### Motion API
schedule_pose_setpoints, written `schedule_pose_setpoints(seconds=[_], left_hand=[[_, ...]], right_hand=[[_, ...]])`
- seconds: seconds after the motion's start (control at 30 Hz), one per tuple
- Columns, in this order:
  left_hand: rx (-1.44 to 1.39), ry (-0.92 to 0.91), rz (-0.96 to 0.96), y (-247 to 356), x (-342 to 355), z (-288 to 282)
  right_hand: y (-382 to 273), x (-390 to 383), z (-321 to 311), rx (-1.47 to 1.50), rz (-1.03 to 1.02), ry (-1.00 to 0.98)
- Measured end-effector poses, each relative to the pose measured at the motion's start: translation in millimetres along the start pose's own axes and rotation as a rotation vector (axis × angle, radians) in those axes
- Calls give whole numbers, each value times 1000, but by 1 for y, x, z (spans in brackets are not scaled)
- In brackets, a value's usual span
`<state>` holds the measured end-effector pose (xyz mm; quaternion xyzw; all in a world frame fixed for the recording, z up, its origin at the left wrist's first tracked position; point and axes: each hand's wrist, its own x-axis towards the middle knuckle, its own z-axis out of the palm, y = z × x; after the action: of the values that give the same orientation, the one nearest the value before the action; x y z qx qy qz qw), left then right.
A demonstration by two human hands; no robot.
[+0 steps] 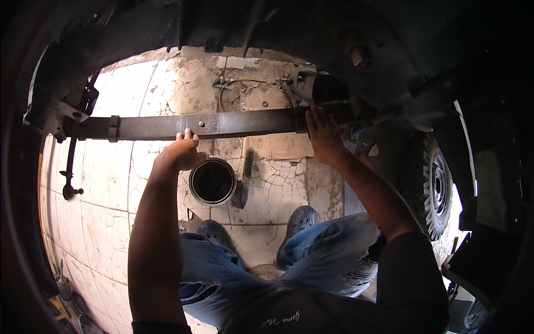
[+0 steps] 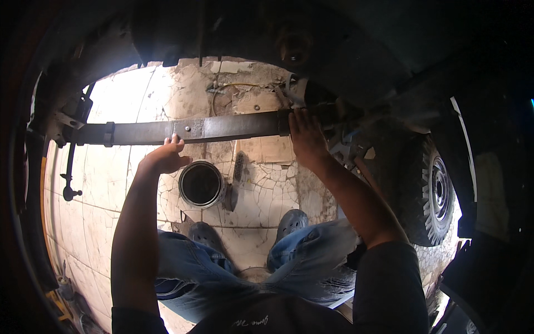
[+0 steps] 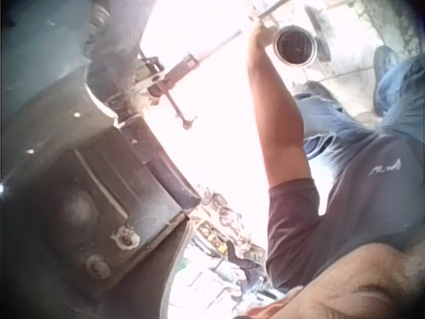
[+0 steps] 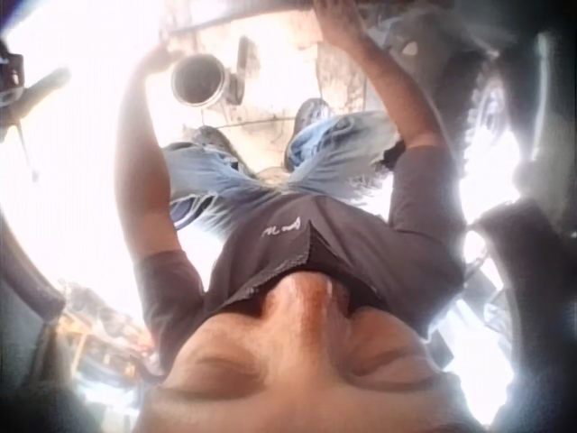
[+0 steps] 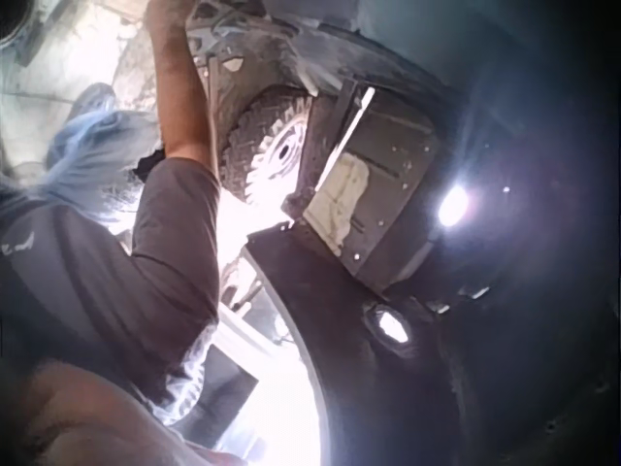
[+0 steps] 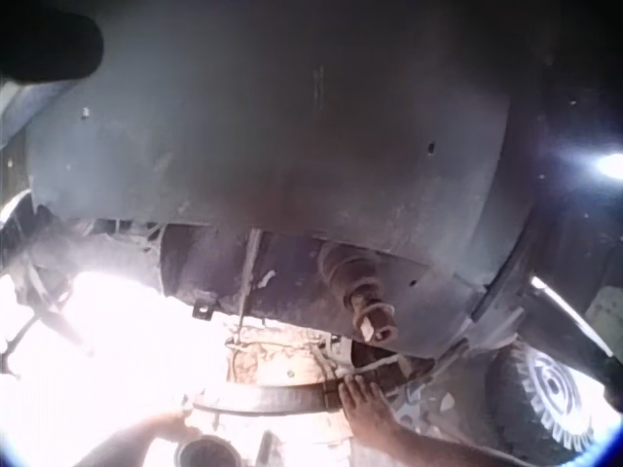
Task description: The person is working underneath a vehicle, holding and adjusting a metal bar that appears to be part of the suspension system. They repeatedly reposition their hands along the bar, seemingly checking alignment or fitment.
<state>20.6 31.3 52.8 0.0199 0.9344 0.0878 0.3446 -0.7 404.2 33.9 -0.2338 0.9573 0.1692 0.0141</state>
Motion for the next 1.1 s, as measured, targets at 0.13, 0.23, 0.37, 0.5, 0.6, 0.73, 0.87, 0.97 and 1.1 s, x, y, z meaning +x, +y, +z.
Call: schedule_pose_setpoints(seconds=[0.13, 0.23, 0.37, 0.5, 0.6, 0.73, 0.87, 0.97, 1.1], left_hand=[[17, -12, -4, 2, 3, -2], [-17, 21, 6, 3, -4, -5], [-37, 64, 47, -9, -1, 4], [-5, 33, 9, -15, 6, 8], [20, 11, 4, -9, 7, 6], [19, 5, 1, -6, 8, 2], [12, 26, 2, -6, 4, -1], [-10, 47, 20, -7, 0, 2], [-33, 51, 11, -4, -3, 1]], right_hand=[[4, 25, -1, -47, 56, 0], [5, 24, -11, -85, 51, -40], [1, 3, -8, -14, 5, -36], [-6, -10, -2, -19, -22, -20], [-3, -1, -1, 22, -14, 28], [6, 28, 1, -22, 49, 37], [6, 24, -12, -58, 36, -22], [-1, 6, -7, -23, 8, -62], [-6, -13, -4, -21, -27, -53]])
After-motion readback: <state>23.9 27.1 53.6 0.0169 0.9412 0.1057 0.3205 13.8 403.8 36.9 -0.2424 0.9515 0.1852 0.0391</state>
